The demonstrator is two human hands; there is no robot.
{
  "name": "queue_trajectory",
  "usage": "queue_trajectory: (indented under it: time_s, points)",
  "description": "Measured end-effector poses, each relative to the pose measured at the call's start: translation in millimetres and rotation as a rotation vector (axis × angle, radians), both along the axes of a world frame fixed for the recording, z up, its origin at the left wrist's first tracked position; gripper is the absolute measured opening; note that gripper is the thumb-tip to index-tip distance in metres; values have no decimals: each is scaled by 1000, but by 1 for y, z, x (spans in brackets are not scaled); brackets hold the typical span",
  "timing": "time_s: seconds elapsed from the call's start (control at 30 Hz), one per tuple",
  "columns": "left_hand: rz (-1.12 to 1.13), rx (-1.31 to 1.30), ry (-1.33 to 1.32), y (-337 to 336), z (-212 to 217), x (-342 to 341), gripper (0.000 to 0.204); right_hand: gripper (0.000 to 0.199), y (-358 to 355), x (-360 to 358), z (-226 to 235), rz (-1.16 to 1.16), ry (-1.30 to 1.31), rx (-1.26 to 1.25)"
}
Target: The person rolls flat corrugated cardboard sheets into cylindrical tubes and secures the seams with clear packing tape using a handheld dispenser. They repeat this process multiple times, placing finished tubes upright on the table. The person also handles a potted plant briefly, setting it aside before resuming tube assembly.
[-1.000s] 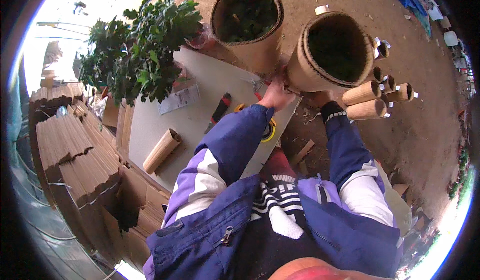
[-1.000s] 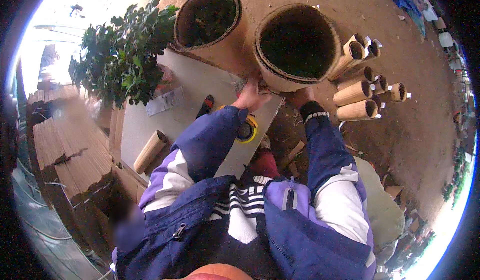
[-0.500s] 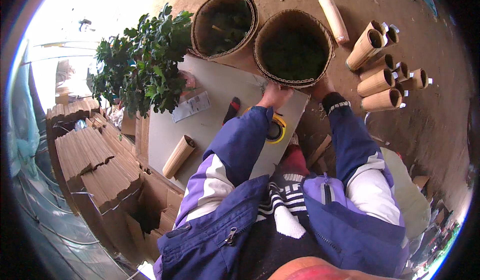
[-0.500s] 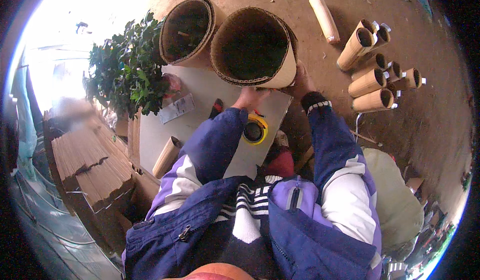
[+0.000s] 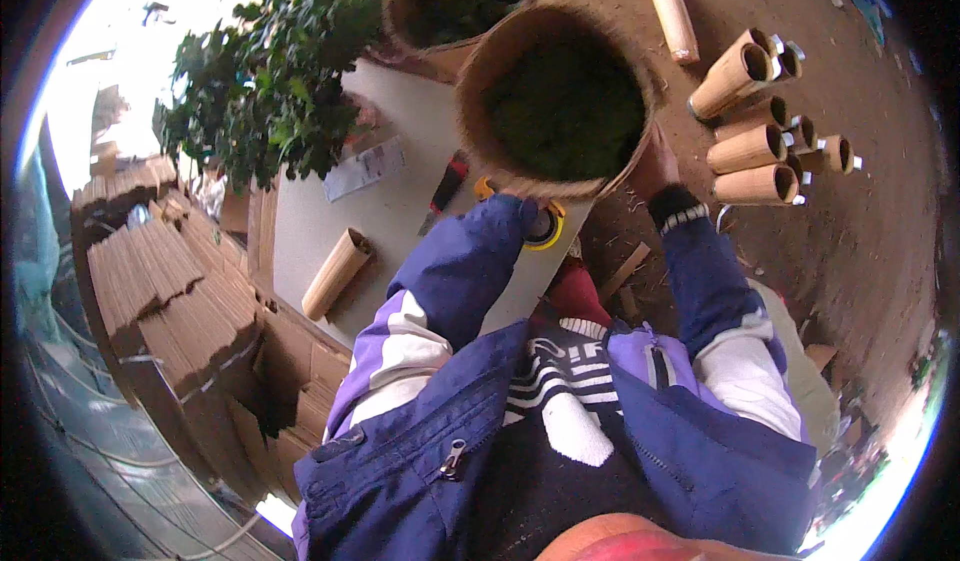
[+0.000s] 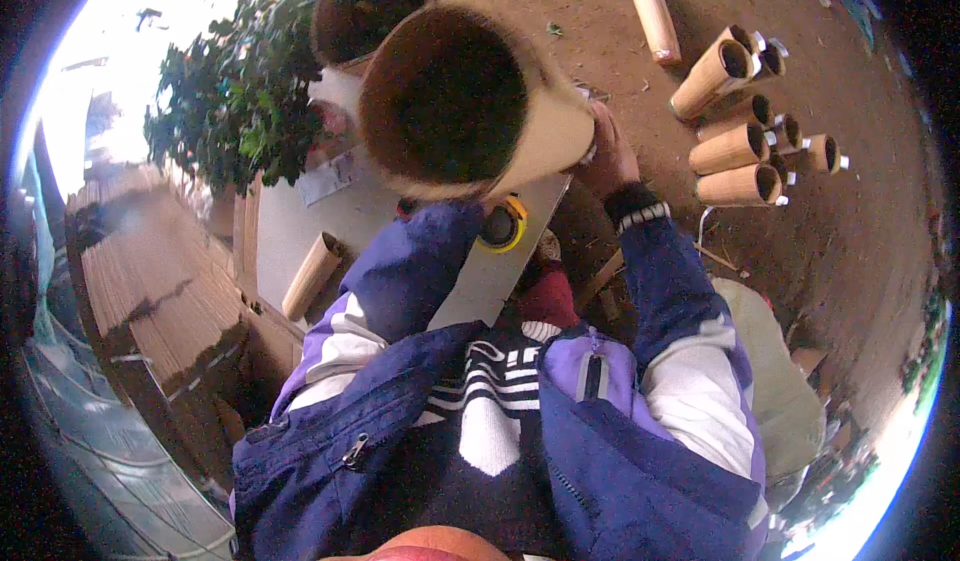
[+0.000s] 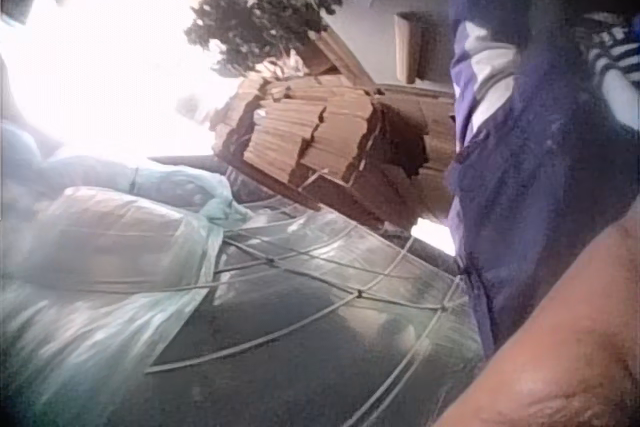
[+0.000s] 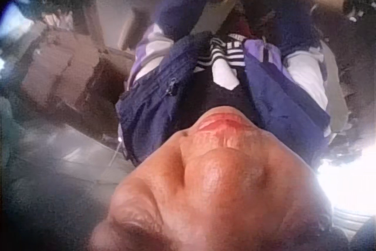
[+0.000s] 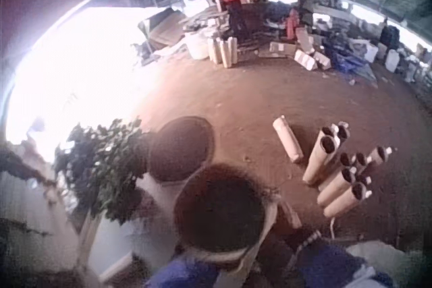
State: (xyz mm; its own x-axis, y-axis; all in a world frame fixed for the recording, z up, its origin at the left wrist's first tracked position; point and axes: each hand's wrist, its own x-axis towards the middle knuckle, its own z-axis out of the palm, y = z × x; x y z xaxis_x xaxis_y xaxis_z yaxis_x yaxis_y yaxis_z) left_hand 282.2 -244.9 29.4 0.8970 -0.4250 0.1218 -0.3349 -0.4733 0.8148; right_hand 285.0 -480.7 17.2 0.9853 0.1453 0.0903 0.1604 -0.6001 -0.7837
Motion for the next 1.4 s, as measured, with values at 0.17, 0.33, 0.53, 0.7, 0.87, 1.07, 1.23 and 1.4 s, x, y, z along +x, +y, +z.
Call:
queue_trajectory:
  time_s: [0.17, 0.33, 0.53, 0.7, 0.87, 1.07, 1.23, 1.4]
  points:
    - [267, -213, 286, 48, 12, -116, 52, 83, 38, -74, 83, 229, -325, -188]
    - [665, -368, 655, 106, -20, -265, 57, 77, 129, -106, 105, 668, -65, -235]
    - [1092, -1532, 628, 94, -67, -358, 63, 70, 261, -130, 94, 1198, -31, -507]
    - [1244, -1041, 658, 90, -98, -363, 52, 53, 311, -156, 60, 1328, -84, -631]
    - [623, -886, 1073, 111, -34, -353, 30, 50, 313, -180, 22, 1262, -170, -638]
    - [1022, 226, 2, 158, 33, -340, 47, 51, 303, -180, 11, 1343, -239, -600]
    - [725, 344, 211, 177, 4, -326, 88, 56, 290, -191, -1, 1185, -443, -537]
    - [737, 388, 174, 170, 1, -322, 83, 70, 258, -178, -4, 1173, -582, -232]
